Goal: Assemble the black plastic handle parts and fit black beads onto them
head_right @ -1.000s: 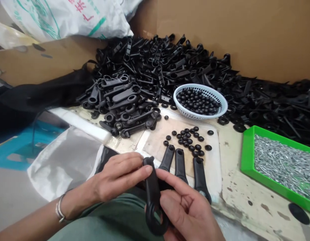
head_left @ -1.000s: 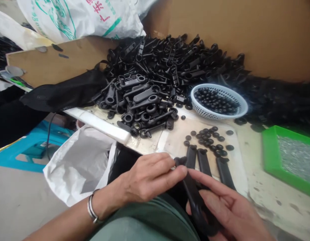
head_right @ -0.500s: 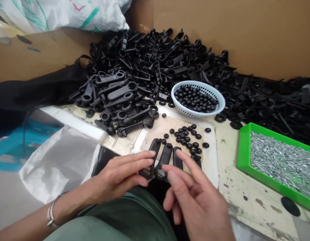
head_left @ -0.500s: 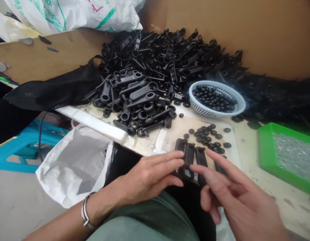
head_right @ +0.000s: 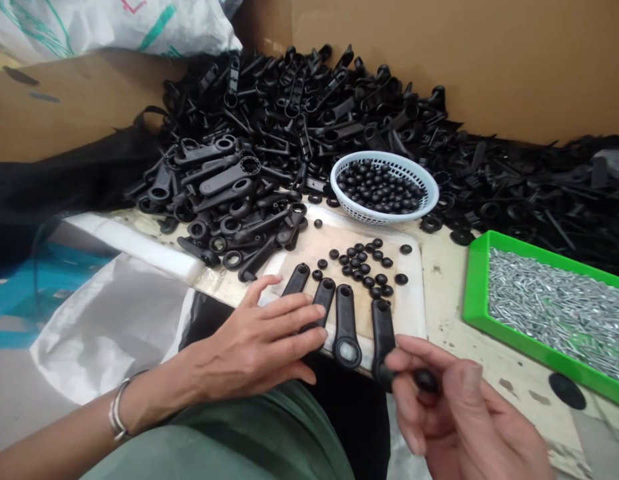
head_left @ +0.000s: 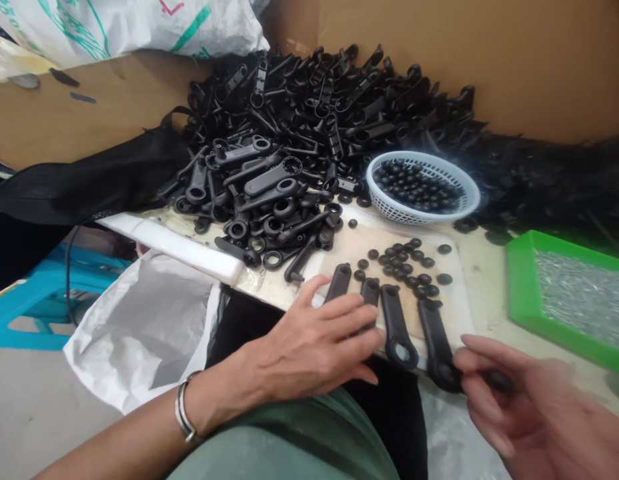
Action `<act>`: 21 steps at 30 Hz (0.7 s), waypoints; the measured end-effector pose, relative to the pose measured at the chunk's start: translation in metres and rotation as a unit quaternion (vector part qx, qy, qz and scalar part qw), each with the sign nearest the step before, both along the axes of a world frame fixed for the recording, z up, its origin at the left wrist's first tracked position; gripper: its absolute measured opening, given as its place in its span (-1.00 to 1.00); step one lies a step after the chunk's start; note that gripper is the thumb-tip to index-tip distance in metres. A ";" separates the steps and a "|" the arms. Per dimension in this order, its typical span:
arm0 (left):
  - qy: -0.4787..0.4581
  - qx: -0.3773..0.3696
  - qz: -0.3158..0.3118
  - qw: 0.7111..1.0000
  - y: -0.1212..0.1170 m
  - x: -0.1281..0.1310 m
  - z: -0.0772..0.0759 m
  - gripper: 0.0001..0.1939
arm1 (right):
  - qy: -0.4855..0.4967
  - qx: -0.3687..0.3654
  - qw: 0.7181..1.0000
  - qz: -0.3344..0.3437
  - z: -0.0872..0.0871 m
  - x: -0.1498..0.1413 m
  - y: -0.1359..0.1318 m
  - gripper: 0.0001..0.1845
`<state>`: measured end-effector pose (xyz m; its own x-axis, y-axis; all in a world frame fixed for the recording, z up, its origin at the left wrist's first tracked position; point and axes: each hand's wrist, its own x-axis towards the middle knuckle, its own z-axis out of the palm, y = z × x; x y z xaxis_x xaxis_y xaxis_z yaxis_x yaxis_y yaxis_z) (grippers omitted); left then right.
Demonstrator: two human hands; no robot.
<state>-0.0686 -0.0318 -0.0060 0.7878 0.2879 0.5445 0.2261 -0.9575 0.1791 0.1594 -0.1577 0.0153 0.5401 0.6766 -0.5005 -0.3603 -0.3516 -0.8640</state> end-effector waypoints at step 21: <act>0.027 0.063 -0.040 0.997 -0.007 0.034 0.005 -0.85 | -0.032 0.072 0.997 -0.006 -0.005 0.011 -0.011 -0.54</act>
<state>-0.0346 -0.0386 -0.0011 0.8345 0.1548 0.5288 0.1545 -0.9870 0.0450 0.1702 -0.1684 0.0101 0.5762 0.7329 -0.3618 -0.3053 -0.2176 -0.9271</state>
